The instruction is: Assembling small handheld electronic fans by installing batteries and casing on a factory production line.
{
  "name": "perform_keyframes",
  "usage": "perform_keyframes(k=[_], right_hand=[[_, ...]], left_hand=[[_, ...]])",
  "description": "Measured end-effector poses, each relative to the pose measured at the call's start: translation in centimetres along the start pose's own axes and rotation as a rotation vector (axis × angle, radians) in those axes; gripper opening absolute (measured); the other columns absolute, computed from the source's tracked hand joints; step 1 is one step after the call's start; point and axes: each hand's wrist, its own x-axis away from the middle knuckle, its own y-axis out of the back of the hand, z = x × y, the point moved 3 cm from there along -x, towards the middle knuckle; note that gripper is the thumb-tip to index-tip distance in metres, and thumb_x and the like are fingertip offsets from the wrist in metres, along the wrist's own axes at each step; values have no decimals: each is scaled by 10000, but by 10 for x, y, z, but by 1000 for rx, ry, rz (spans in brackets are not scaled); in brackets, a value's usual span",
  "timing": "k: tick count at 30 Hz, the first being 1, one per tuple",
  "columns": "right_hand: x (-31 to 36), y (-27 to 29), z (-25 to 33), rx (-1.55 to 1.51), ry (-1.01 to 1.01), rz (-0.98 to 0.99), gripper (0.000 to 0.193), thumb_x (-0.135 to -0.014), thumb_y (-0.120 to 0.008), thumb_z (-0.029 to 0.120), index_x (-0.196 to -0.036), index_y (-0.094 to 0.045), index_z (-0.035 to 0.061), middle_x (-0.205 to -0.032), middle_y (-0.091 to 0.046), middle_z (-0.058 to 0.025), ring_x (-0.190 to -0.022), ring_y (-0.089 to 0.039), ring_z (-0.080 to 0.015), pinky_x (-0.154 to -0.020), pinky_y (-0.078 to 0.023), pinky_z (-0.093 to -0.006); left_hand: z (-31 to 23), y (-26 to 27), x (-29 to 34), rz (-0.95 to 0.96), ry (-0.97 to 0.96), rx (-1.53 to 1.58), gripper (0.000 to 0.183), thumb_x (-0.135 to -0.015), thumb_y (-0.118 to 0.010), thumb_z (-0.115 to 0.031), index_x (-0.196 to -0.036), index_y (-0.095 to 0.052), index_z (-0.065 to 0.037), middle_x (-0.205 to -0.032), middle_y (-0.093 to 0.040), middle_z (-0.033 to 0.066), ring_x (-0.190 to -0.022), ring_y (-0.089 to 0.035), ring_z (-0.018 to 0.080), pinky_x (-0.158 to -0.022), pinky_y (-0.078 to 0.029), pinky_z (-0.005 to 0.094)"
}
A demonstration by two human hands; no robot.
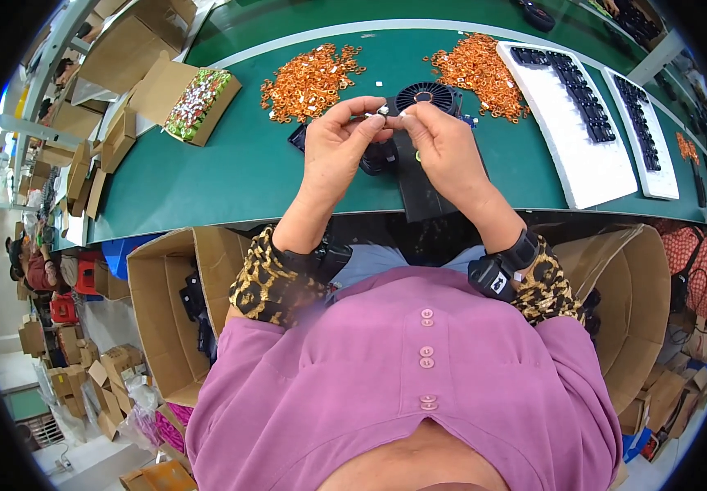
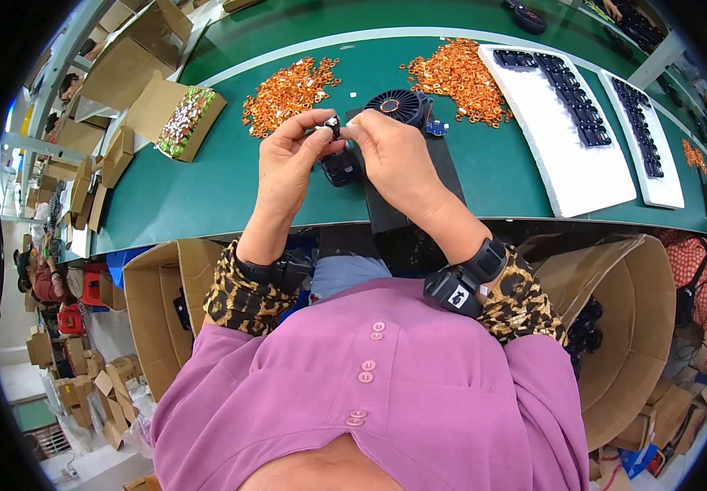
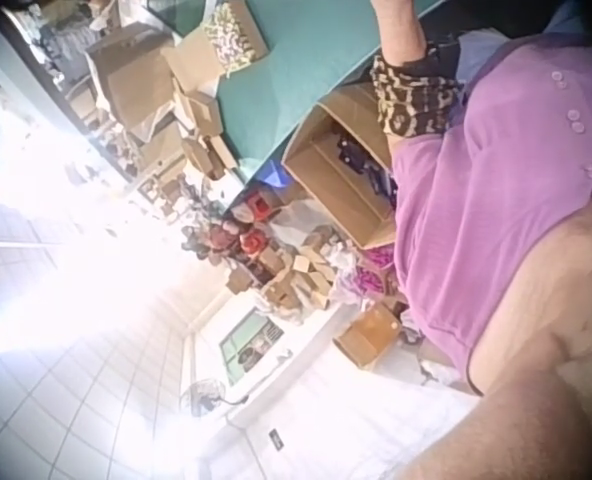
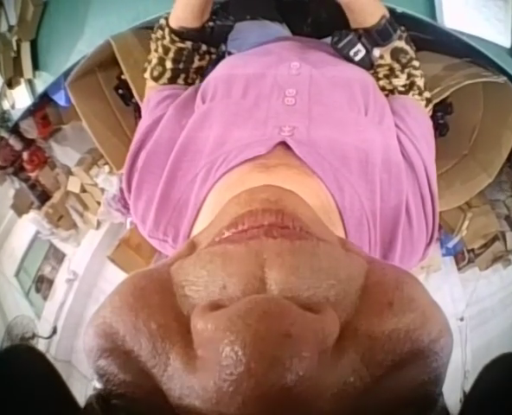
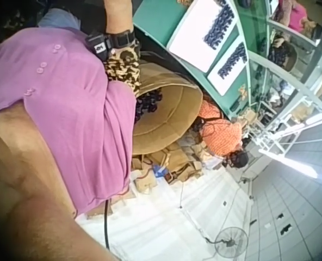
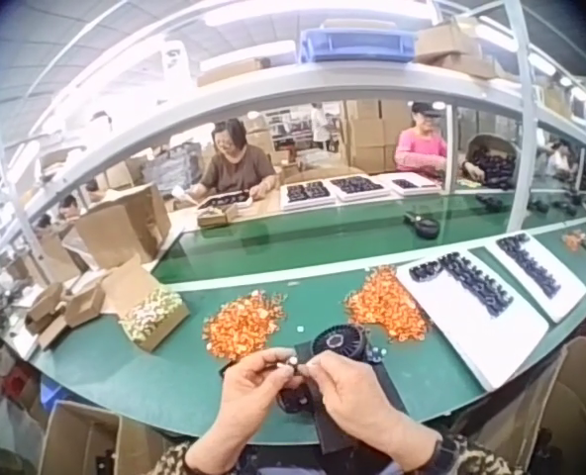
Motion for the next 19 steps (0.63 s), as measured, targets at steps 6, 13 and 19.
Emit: perform_keyframes(k=[6, 13, 19], right_hand=[[7, -10, -9, -698, -410, 221, 281, -980, -455, 209, -839, -596, 12, -660, -558, -18, -600, -513, -68, -563, -428, -227], [11, -14, -12, -847, -465, 265, 287, -982, -454, 223, -835, -591, 19, -643, -555, -31, -592, -522, -92, -576, -435, -230], [15, -20, -17, -1234, -532, 303, 255, -976, -470, 210, -838, -583, 29, -619, -554, -52, -587, -538, -168, -599, -457, -284]], left_hand=[[1, 2, 4, -34, -93, -134, 165, -875, -611, -33, -1019, -655, 36, -901, -677, 71, -798, -650, 115, -721, -524, 222], [2, -3, 10, -7, -109, -131, 162, -868, -614, -14, -1015, -663, 35, -877, -683, 71, -797, -646, 114, -723, -517, 224], [8, -4, 12, -30, -198, -90, 173, -867, -620, -13, -1031, -668, 15, -949, -682, 82, -854, -640, 117, -769, -509, 222]])
